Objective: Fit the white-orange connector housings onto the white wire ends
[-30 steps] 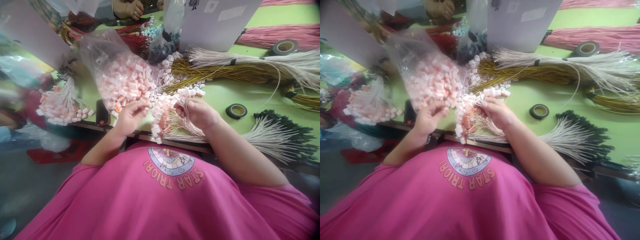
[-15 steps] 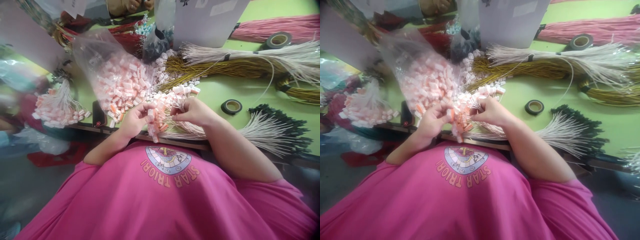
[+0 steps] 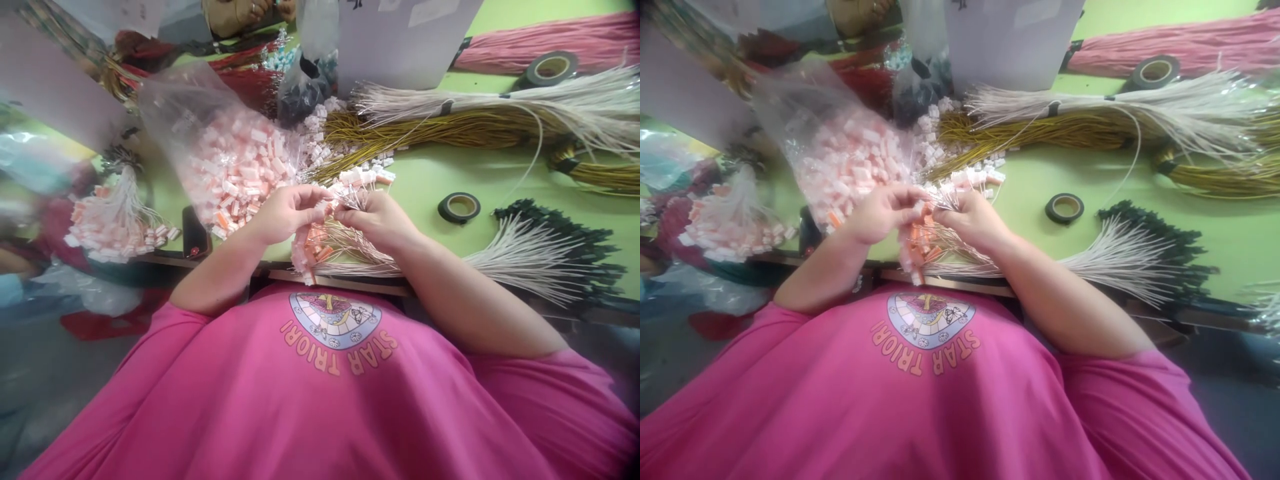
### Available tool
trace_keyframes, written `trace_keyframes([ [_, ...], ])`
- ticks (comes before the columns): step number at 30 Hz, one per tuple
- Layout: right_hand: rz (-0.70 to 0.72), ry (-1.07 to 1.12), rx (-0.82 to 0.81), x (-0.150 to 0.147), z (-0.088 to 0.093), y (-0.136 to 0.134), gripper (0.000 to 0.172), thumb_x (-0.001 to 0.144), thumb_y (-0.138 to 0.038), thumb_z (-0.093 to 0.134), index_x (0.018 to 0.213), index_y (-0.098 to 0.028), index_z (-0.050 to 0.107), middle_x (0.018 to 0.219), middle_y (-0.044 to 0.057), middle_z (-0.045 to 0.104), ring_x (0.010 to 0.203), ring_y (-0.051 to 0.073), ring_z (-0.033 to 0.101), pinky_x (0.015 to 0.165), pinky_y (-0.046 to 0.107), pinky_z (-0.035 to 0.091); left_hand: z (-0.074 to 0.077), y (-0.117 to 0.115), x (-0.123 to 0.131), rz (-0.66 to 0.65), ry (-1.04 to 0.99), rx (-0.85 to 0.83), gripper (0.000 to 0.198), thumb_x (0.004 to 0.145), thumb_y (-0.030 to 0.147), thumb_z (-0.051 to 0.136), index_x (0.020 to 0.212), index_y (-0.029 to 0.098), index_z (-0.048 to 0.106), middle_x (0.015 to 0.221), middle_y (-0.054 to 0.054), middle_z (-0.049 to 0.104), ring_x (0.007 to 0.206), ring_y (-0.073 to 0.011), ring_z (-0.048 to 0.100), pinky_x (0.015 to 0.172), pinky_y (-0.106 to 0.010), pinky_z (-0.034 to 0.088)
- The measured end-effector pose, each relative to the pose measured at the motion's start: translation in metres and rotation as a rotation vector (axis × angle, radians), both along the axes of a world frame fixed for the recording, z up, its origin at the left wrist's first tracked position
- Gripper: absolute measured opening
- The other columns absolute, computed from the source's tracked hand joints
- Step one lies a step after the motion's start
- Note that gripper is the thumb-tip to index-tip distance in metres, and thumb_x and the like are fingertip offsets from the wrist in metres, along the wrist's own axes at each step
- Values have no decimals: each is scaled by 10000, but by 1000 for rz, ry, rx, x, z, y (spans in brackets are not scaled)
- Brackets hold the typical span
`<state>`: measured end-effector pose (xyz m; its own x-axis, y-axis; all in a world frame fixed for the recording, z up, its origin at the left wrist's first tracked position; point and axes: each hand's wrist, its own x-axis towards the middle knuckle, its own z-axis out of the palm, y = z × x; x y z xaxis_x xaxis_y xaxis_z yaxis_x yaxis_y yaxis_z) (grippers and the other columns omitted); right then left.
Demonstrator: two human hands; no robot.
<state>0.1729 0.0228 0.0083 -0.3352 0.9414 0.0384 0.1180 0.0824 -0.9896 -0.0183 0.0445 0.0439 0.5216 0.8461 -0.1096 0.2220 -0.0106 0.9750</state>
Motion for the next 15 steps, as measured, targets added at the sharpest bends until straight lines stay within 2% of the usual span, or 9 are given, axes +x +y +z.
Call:
trace_keyframes([
  [5,12,-25,69,-2,2,-2,156,805,-252,550,731,-146,637,676,-5,583,656,119,499,658,272,378,-1,-1,-1,-26,72,48,215,774,201,697,965,111,659,824,-48,675,704,-117,628,641,-233,516],
  [10,-37,-107,105,-5,2,-3,146,781,-234,555,703,-129,618,631,-9,538,618,117,468,625,267,366,-3,-3,0,-1,157,100,254,788,247,684,1004,115,668,846,-51,681,733,-125,626,662,-243,519],
  [15,-40,-124,99,-8,1,-5,136,765,-236,567,682,-134,604,642,-6,546,634,125,483,624,265,376,-1,-6,2,-1,264,253,126,783,198,658,872,115,690,825,-43,691,728,-123,623,661,-233,507],
])
